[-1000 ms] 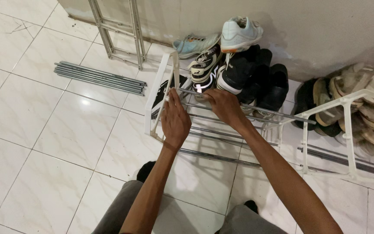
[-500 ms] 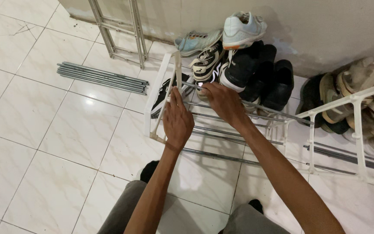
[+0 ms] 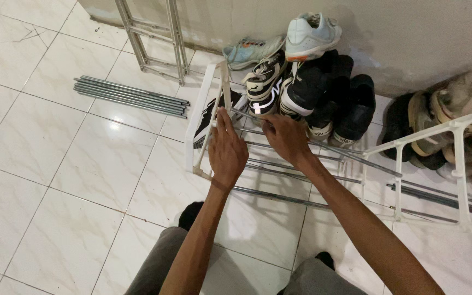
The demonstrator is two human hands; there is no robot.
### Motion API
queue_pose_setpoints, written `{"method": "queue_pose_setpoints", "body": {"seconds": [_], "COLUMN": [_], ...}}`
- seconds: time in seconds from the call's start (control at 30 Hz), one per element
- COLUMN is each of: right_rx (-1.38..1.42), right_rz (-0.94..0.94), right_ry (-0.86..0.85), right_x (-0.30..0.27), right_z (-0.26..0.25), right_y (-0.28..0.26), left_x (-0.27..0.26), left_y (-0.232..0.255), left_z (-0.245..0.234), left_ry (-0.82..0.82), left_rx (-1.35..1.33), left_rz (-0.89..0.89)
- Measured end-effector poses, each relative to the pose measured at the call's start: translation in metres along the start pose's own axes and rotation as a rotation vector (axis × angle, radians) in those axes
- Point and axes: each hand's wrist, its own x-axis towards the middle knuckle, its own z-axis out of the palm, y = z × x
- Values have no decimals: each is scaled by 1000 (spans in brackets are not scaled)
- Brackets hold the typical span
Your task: The person assembles a white plastic shoe rack by inserting metal rods into the frame slots. They repeatedly pick up rods from the floor and slide them into the rack, adjusting the frame as needed.
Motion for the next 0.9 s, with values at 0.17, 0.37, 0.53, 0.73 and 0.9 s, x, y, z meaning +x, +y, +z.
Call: {"method": "queue_pose_setpoints", "body": {"seconds": [0.17, 0.37, 0.53, 0.73, 0.9], "right_rx": [10, -40, -70, 30, 77], "right_rz": [-23, 111, -77, 7, 44], "right_ry": [42, -136, -100, -266, -361], "right_x": [-2, 6, 18, 30, 42], "right_z": [4, -14, -14, -8, -6], "right_y": [2, -5, 11, 38, 43], "left_x": [-1, 2, 3, 6, 8], "left_y": [-2, 0, 0, -4, -12], "left_z": [0, -5, -8, -3, 0], "left_ry": [-52, -53, -65, -103, -44], "left_rx": [-30, -104, -123, -188, -180], "left_rz": [-15, -31, -17, -41, 3]}}
